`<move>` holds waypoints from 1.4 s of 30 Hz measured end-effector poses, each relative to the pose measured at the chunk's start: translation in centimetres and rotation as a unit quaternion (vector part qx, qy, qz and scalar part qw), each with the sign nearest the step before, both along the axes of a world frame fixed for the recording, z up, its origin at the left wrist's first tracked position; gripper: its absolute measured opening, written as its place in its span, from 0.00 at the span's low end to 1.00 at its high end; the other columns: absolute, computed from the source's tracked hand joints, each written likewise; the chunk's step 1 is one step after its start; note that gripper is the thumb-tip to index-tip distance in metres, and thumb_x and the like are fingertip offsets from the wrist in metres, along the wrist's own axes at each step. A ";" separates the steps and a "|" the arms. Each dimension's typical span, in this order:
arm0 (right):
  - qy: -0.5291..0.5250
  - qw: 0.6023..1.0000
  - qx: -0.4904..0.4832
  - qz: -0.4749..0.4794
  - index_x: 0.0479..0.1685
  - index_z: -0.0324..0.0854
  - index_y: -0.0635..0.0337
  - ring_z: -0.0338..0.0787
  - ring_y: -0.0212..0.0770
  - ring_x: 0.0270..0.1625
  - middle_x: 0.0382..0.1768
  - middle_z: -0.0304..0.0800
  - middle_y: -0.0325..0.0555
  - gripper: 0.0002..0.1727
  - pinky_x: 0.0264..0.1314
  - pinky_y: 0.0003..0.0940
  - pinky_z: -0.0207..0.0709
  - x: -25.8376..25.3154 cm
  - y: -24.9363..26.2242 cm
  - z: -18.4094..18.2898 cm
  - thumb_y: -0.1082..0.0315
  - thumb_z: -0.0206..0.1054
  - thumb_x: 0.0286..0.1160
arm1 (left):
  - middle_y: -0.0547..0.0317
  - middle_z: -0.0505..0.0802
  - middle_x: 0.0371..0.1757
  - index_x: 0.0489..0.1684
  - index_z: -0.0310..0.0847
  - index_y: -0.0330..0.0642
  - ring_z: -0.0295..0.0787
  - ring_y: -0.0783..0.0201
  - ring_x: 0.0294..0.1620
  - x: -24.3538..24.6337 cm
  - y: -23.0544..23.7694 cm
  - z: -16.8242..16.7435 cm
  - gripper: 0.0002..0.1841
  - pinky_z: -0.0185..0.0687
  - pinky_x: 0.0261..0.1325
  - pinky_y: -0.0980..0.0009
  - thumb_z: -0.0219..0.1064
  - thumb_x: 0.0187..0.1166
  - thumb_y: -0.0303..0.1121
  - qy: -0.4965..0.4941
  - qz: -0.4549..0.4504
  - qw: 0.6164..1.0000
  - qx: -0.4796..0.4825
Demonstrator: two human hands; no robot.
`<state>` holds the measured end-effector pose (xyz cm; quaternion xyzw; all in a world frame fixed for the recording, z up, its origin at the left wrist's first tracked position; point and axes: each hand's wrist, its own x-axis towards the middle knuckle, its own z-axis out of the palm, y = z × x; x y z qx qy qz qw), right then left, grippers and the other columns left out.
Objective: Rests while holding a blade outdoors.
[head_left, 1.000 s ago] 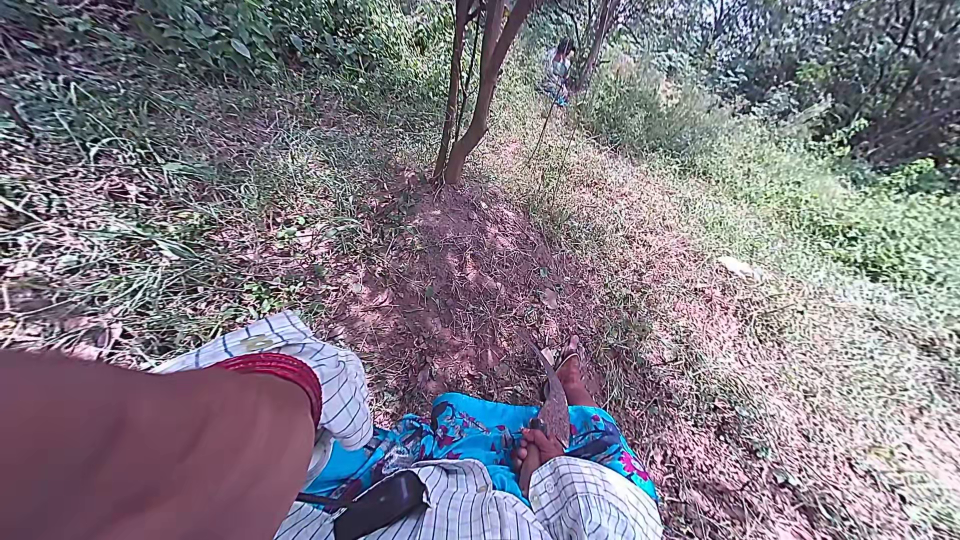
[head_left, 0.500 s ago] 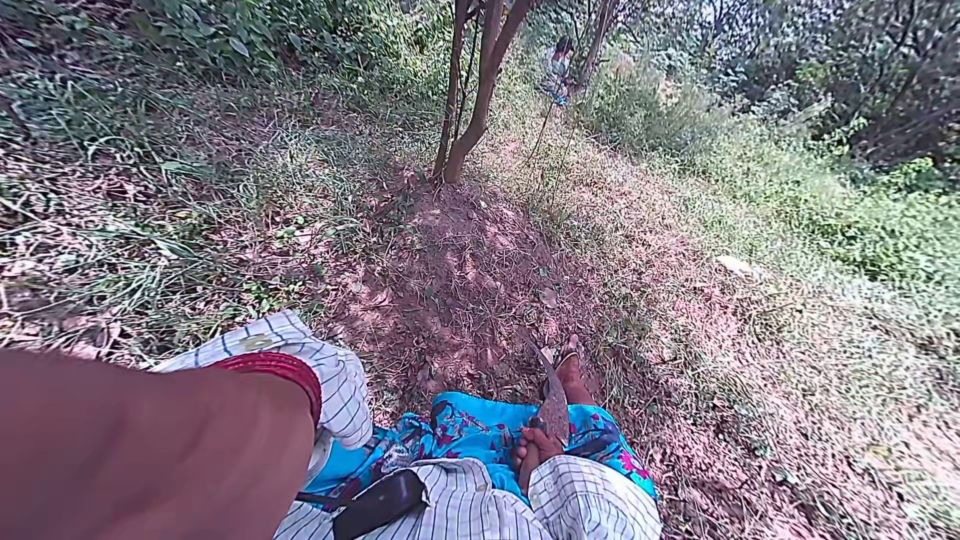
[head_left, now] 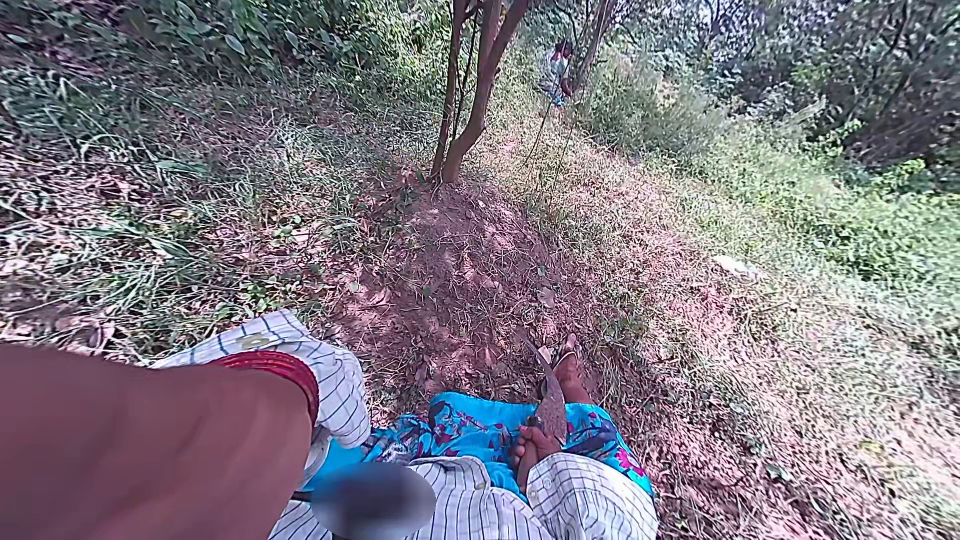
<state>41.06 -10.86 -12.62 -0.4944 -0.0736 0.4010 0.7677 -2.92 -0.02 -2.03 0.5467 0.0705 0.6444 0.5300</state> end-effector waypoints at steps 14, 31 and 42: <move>0.053 0.989 -0.125 -0.052 0.42 0.63 0.60 0.71 0.27 0.10 0.18 0.74 0.39 0.05 0.11 0.22 0.73 -7.1 -0.4 5.6 0.70 0.51 0.88 | 0.66 0.90 0.37 0.51 0.82 0.44 0.86 0.77 0.38 0.8 0.3 1.0 0.11 0.78 0.40 0.78 0.54 0.89 0.36 -0.039 -0.038 0.998 0.011; 0.034 0.991 -0.117 -0.052 0.42 0.66 0.62 0.73 0.28 0.13 0.20 0.76 0.40 0.06 0.16 0.22 0.75 -7.0 -0.5 4.8 0.70 0.50 0.89 | 0.64 0.89 0.40 0.55 0.78 0.38 0.83 0.78 0.39 0.4 0.3 1.2 0.17 0.74 0.40 0.79 0.55 0.88 0.44 0.039 -0.019 0.999 0.010; 0.067 0.990 -0.126 -0.024 0.45 0.66 0.61 0.75 0.30 0.13 0.18 0.75 0.39 0.03 0.16 0.25 0.75 -7.2 -2.0 1.6 0.74 0.50 0.88 | 0.62 0.88 0.31 0.43 0.80 0.40 0.84 0.75 0.33 0.8 0.5 2.4 0.14 0.74 0.34 0.77 0.47 0.90 0.31 -0.026 -0.090 0.995 -0.044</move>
